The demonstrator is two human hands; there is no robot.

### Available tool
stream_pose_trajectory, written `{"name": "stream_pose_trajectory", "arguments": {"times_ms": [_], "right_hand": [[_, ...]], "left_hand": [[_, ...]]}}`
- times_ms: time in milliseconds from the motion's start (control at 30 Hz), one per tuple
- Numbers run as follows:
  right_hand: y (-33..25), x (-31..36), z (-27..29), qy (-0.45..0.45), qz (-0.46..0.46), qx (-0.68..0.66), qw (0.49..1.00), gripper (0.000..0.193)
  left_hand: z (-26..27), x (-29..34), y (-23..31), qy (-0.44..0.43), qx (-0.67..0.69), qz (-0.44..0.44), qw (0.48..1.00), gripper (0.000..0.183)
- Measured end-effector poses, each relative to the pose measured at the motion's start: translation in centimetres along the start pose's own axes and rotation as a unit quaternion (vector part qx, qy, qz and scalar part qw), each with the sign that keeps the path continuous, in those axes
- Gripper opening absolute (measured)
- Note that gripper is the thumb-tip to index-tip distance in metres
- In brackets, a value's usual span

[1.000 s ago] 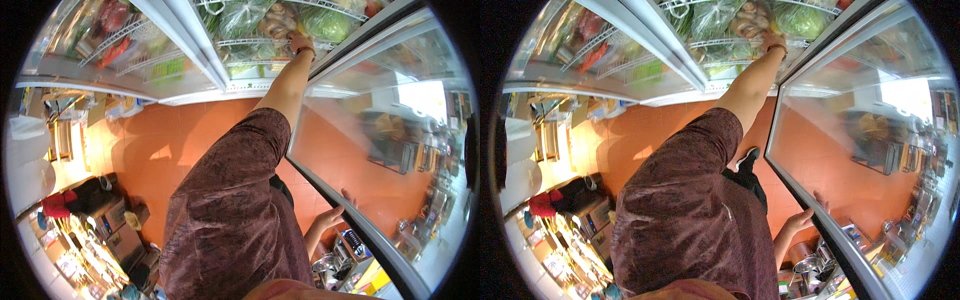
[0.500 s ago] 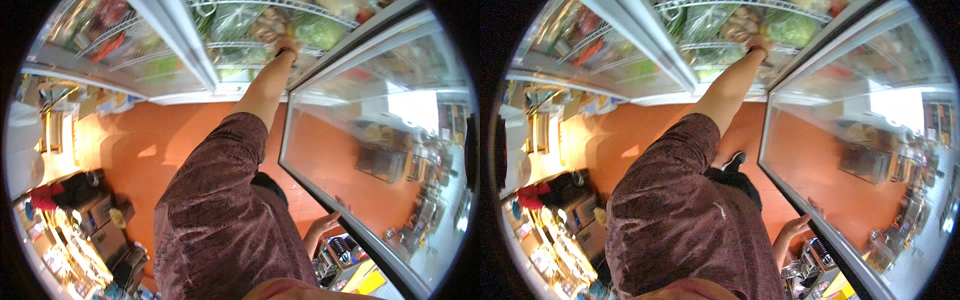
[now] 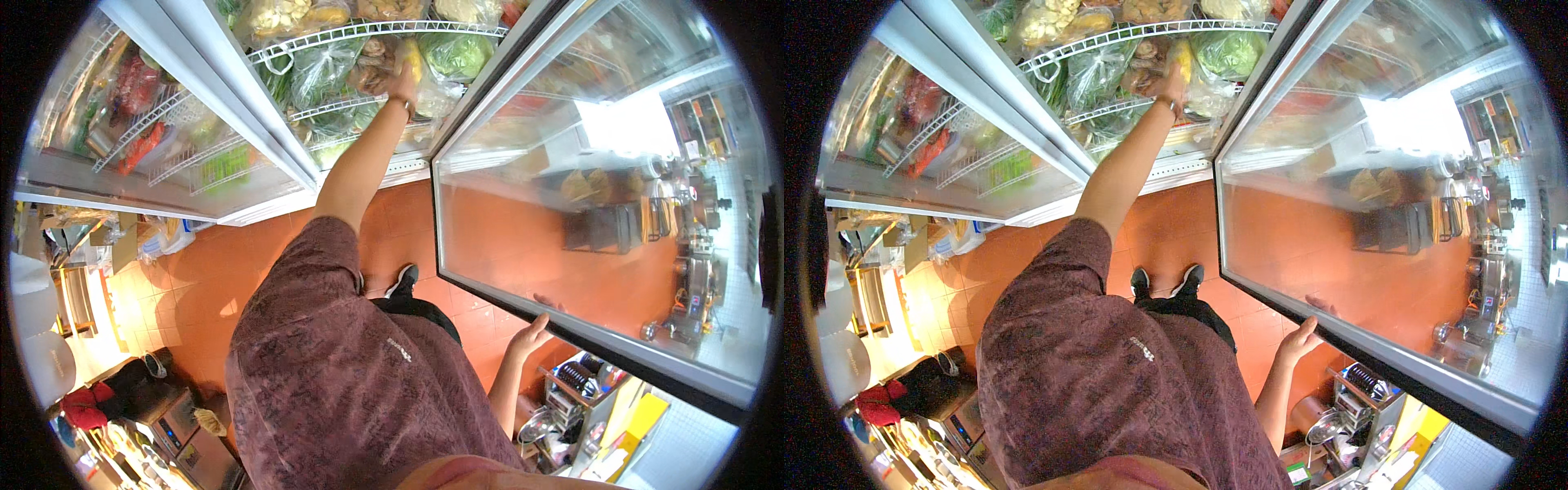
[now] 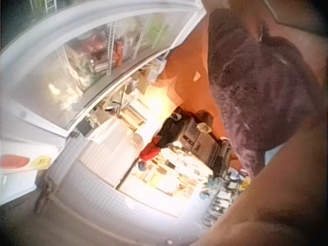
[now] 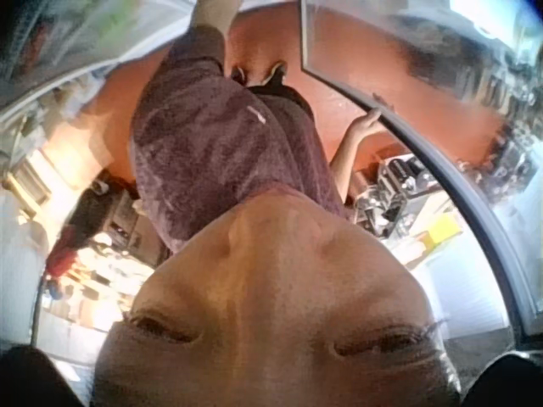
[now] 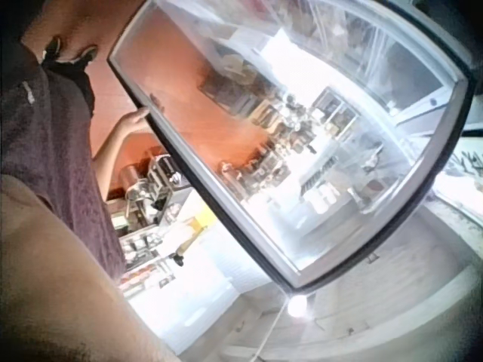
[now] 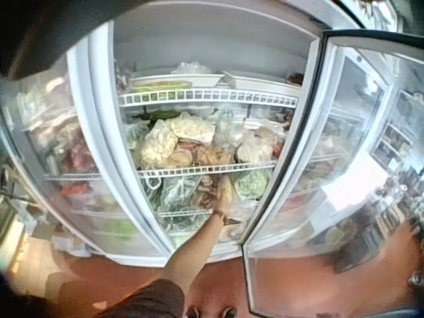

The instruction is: The person slices green onions on a wooden cutting board using a cleaver, then gathers the pieces into a plastic bag and places it in a refrigerator. They later retrieve a cucumber, place it on the board, and begin slicing it.

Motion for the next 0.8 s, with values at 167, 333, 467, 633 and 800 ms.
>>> {"name": "stream_pose_trajectory", "arguments": {"times_ms": [167,333,467,633,800], "right_hand": [[-3.0,3.8,-1.8,-0.058,-0.003,0.017,0.998,0.063],[-7.5,11.2,-8.2,-0.258,0.036,0.052,0.964,0.065],[-8.6,15.9,-14.8,-0.351,0.087,0.074,0.929,0.059],[-16.6,21.6,-27.2,-0.547,0.275,0.124,0.781,0.065],[-18.4,25.7,-34.2,-0.617,0.343,0.103,0.701,0.077]], "left_hand": [[13.2,17.0,-3.7,-0.178,0.07,0.033,0.981,0.043],[37.5,26.7,-9.8,-0.137,-0.135,0.08,0.978,0.049],[47.9,32.1,-5.1,-0.156,-0.275,0.031,0.948,0.055],[50.9,33.8,-2.1,-0.208,-0.358,0.032,0.91,0.063],[45.5,32.6,-1.5,-0.247,-0.258,0.056,0.932,0.056]]}}
Point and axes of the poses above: each hand's wrist, its own x-axis away from the middle knuckle, its own z-axis out of the back of the hand, y = z × x, the point moved 8 cm from there along -x, towards the middle knuckle, and after that the axes turned 4 degrees about y, right-handed, at the moved point
